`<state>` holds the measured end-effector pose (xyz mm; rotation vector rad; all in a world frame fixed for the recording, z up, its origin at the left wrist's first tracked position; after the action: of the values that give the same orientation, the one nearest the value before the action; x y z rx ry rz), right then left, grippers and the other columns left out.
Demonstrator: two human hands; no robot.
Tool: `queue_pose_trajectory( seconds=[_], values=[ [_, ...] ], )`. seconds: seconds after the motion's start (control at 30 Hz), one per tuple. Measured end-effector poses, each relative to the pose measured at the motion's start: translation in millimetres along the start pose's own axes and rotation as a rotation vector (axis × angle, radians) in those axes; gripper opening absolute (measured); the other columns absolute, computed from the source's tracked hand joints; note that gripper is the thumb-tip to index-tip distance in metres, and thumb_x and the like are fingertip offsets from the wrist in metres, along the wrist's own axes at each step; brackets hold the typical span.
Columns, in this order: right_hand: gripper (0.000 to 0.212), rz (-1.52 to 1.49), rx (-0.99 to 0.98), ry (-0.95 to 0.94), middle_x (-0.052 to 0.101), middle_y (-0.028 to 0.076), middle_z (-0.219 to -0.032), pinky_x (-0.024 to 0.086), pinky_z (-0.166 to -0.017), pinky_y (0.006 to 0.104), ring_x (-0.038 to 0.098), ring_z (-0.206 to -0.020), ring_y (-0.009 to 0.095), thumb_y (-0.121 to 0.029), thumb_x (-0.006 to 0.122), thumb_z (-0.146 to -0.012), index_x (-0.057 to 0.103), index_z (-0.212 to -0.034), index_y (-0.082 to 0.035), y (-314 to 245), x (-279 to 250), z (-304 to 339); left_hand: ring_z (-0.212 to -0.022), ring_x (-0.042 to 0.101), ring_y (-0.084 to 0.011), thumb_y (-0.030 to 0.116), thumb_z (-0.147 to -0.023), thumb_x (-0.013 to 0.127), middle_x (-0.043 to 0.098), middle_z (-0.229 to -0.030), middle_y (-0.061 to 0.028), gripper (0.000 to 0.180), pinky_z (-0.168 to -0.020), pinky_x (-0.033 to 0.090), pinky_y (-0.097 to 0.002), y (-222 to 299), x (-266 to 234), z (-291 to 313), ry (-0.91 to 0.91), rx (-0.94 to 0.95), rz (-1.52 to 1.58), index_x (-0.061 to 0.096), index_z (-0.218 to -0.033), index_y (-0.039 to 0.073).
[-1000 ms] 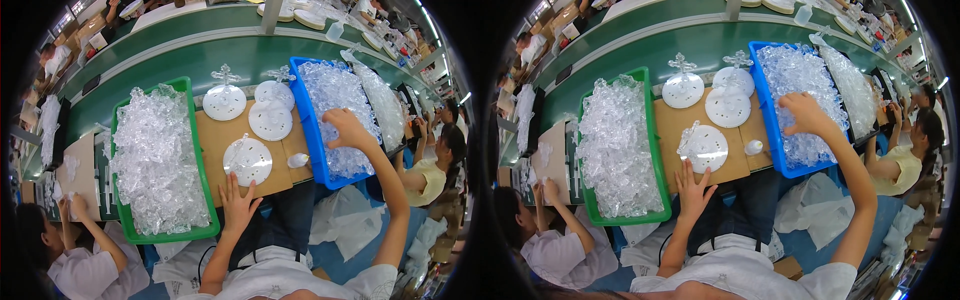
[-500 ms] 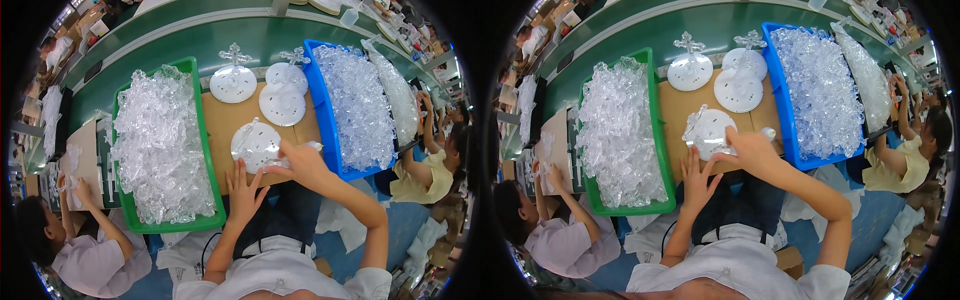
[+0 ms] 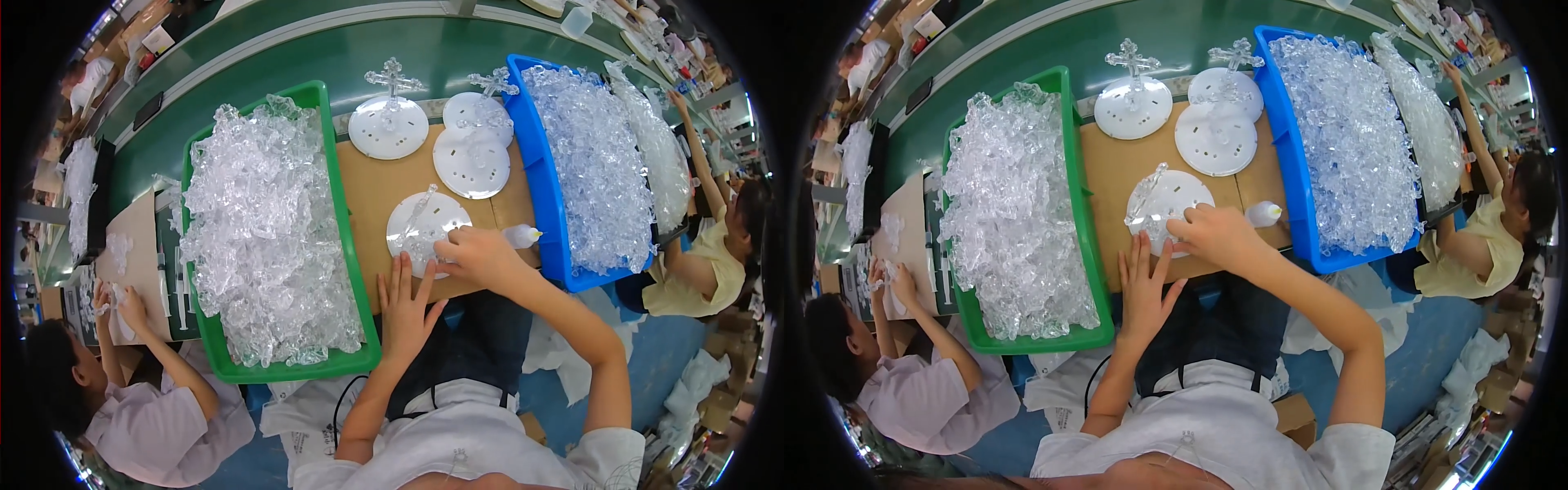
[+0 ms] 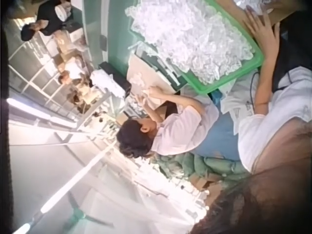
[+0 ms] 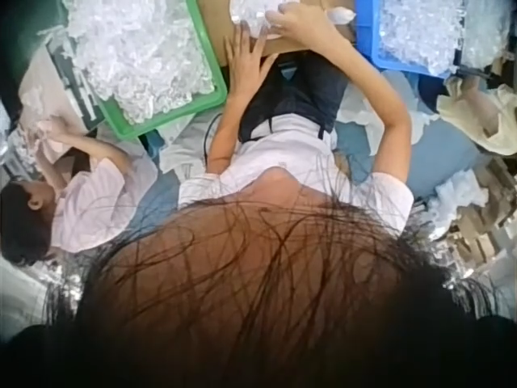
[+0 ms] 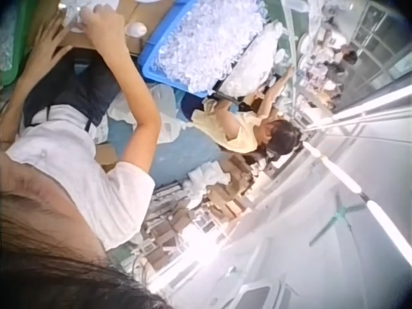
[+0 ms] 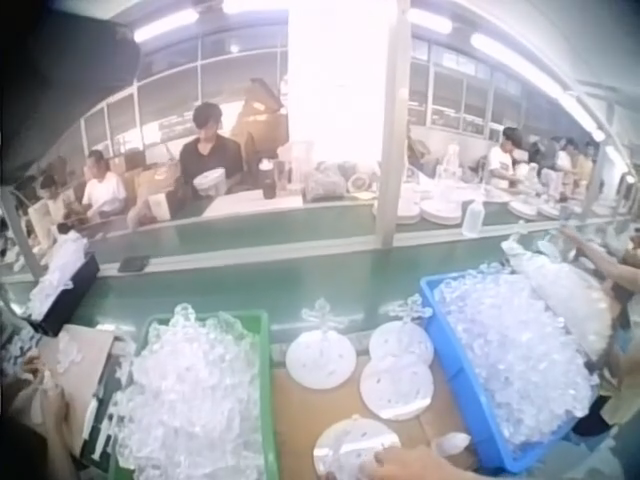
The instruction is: Gluing decorative plastic components onto circular white bases on an assembly line.
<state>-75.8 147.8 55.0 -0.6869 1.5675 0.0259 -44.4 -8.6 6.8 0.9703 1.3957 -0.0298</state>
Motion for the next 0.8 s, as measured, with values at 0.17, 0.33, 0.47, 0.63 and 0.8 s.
queue_pose_trajectory(
  seconds=[0.17,0.33,0.47,0.63,0.8],
  values=[
    [0.022,0.181,0.186,0.012,0.054,0.006,-0.080,0.049,-0.057,0.0337,0.059,-0.076,0.024,-0.017,0.067,-0.074,0.053,-0.089,-0.010,-16.2,1.4,12.3,-0.138,0.022,-0.0360,0.035,-0.087,0.059,0.023,-0.149,-0.0213,0.062,-0.106,0.019,-0.0596,-1.0,-3.9,1.1,-0.018,-0.022,-0.019,0.037,-0.142,0.020],
    [0.022,-0.009,0.181,0.115,0.054,0.007,-0.087,0.049,-0.062,0.0338,0.058,-0.080,0.023,-0.011,0.068,-0.073,0.056,-0.091,-0.009,-6.8,-6.6,12.2,-0.138,0.022,-0.0361,0.033,-0.087,0.059,0.024,-0.149,-0.0198,0.059,-0.106,0.017,-0.0603,-0.8,-12.2,-2.9,-0.058,-0.020,0.008,0.039,-0.141,0.020],
    [0.021,0.029,0.127,0.086,0.056,0.007,-0.092,0.049,-0.068,0.0351,0.057,-0.083,0.026,-0.009,0.067,-0.073,0.058,-0.092,-0.008,-5.2,-2.2,12.7,-0.137,0.023,-0.0366,0.035,-0.088,0.058,0.026,-0.147,-0.0185,0.057,-0.105,0.017,-0.0622,1.9,-10.9,-4.8,-0.020,-0.013,0.011,0.040,-0.140,0.022],
    [0.026,-0.018,0.295,0.487,0.059,0.010,-0.102,0.047,-0.080,0.0343,0.057,-0.092,0.027,0.000,0.067,-0.074,0.060,-0.098,-0.005,-24.1,-14.7,50.9,-0.137,0.022,-0.0393,0.033,-0.088,0.059,0.026,-0.148,-0.0171,0.056,-0.105,0.015,-0.0639,-3.3,-6.5,1.4,-0.026,-0.039,-0.069,0.042,-0.139,0.023],
    [0.041,-0.240,0.775,1.025,0.056,0.015,-0.112,0.043,-0.091,0.0346,0.055,-0.104,0.026,-0.001,0.068,-0.079,0.048,-0.115,0.001,-13.0,8.3,98.7,-0.137,0.022,-0.0397,0.032,-0.087,0.060,0.026,-0.148,-0.0179,0.056,-0.105,0.014,-0.0643,2.8,-4.6,0.2,-0.026,-0.025,-0.072,0.042,-0.139,0.022]
  ],
)
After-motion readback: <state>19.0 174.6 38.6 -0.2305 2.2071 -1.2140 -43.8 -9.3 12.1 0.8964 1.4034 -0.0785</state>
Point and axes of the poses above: each hand's wrist, its own z-axis away from the middle knuckle, its own x-axis out of the palm, y = z × x, the point moved 4 cm from there along -z, towards the middle knuckle
